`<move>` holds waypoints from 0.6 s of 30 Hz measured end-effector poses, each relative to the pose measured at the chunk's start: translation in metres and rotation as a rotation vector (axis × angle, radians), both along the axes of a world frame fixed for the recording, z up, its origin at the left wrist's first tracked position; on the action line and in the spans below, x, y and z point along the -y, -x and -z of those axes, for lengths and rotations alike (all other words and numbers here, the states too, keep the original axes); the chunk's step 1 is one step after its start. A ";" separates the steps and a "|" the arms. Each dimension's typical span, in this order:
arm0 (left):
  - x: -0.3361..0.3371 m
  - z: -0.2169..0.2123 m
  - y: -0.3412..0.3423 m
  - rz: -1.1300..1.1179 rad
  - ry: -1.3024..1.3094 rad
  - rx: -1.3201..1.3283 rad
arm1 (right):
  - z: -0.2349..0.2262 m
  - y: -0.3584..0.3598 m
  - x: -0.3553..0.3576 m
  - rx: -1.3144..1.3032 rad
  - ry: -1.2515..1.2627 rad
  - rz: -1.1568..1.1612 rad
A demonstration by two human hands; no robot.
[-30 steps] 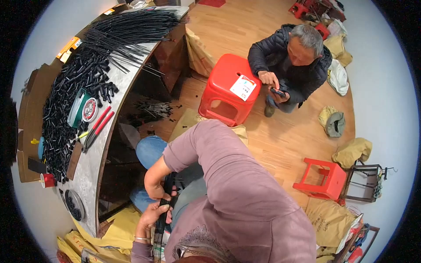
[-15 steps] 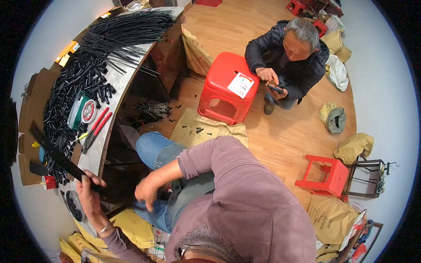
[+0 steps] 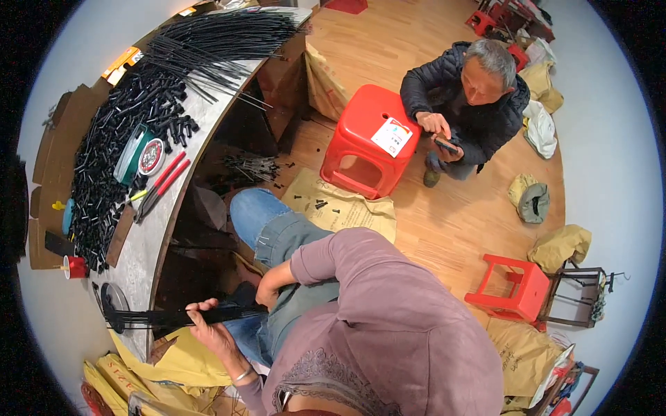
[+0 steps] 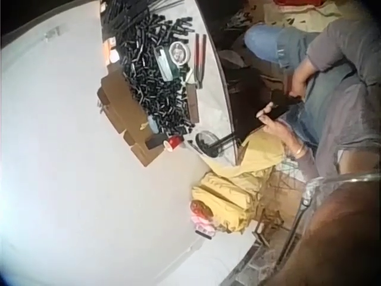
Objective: Assembling and securing black cable ties into bundles using hand tools at a workbench.
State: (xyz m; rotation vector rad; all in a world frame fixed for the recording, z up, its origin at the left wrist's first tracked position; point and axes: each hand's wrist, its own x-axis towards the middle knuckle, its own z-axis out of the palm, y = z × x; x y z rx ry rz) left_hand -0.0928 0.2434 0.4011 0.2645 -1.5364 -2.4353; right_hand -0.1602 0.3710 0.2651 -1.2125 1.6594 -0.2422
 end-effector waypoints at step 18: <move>-0.035 -0.065 0.025 0.166 0.037 -0.048 | -0.205 0.139 -0.038 0.451 0.677 0.576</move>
